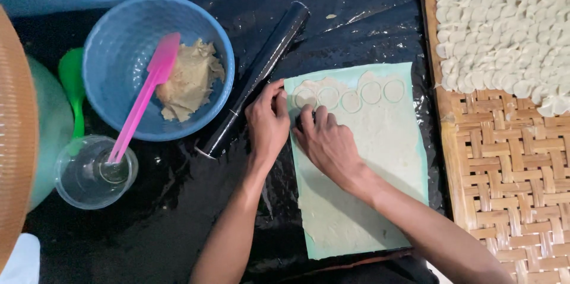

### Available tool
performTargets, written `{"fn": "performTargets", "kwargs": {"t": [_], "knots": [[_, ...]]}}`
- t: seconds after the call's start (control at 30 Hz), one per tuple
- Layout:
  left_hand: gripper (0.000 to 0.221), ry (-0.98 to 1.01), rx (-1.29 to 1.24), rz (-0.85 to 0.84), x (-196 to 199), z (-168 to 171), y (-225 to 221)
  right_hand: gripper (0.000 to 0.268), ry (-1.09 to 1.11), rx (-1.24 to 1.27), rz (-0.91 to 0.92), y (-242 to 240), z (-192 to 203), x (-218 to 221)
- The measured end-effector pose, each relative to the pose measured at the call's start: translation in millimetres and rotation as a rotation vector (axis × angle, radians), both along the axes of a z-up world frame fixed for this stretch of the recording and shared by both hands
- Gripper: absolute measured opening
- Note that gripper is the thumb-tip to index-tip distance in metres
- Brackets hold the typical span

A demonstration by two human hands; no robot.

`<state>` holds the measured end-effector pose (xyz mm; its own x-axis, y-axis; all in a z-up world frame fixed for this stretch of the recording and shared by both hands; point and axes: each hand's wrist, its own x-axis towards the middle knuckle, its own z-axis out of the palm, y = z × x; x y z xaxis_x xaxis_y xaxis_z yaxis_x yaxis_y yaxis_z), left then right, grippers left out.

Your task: Rolling out dough and cutting it into small circles using a mold, then transferring them to a drying tray.

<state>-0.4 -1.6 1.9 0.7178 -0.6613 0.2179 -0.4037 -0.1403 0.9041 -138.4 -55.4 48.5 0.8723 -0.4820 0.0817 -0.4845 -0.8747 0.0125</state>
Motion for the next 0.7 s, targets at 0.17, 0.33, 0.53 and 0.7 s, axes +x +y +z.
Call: {"fn": "performTargets", "kwargs": {"t": [0.17, 0.33, 0.53, 0.7], "knots": [[0.022, -0.041, -0.014, -0.007, -1.2, 7.3, 1.3, 0.047, -0.059, 0.241, -0.018, -12.5, 14.3, -14.2], [0.022, 0.047, 0.055, -0.008, -1.2, 9.2, 4.2, 0.049, -0.167, 0.352, -0.153, -19.7, 28.6, -33.8], [0.023, -0.054, -0.001, -0.006, -3.2, 7.7, 1.0, 0.051, -0.131, 0.315, -0.118, -21.9, 27.8, -40.5], [0.023, -0.024, -0.007, -0.025, -1.1, 5.3, 1.6, 0.05, -0.018, 0.245, -0.098, -23.3, 13.2, -30.7]]}}
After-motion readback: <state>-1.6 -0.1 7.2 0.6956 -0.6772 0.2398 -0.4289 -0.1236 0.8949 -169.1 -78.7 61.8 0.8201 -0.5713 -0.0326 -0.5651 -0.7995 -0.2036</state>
